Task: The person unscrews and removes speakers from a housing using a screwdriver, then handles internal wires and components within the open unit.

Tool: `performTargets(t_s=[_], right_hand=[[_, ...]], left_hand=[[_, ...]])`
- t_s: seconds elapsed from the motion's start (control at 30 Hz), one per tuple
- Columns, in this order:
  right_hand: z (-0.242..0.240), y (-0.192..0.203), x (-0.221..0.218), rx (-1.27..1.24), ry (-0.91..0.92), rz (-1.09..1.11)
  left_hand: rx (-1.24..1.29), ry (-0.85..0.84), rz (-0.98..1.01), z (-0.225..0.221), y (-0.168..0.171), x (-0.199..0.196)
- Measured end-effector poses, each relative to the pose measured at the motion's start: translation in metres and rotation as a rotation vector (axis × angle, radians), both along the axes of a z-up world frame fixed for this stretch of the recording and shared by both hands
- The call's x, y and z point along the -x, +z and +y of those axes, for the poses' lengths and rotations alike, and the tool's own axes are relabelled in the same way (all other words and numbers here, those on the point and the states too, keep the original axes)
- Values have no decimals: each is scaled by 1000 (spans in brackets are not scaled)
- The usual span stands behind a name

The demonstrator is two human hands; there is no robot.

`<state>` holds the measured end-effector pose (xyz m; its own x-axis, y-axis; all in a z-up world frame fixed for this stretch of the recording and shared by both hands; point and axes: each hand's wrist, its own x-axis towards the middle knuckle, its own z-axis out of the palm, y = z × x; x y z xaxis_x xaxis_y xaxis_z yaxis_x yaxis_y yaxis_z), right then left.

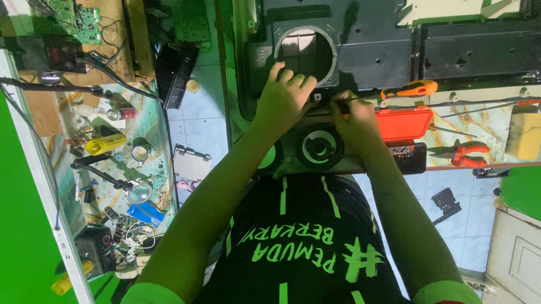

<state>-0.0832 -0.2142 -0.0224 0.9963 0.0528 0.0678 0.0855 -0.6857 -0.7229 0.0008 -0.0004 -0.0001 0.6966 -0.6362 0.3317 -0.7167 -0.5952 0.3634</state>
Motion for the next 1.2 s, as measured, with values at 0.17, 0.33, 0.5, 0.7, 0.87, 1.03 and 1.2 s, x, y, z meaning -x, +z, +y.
performTargets(t_s=[0.17, 0.33, 0.5, 0.7, 0.87, 1.03, 1.2], right_hand=[[0, -1, -4, 21, -58, 116], [1, -1, -2, -2, -69, 105], [0, -3, -3, -37, -64, 69], [0, -2, -3, -1, -81, 91], [0, 0, -1, -12, -88, 150], [0, -1, -1, 12, -58, 94], [-1, -3, 2, -24, -19, -37]], left_hand=[[24, 0, 12, -1, 0, -1], [27, -1, 11, 1, 0, 0], [38, -14, 27, 1, 0, -1], [33, -2, 9, 1, 0, 0], [36, 5, 6, 0, 0, 0], [47, -2, 19, 0, 1, -1], [51, 3, 5, 0, -1, 0]])
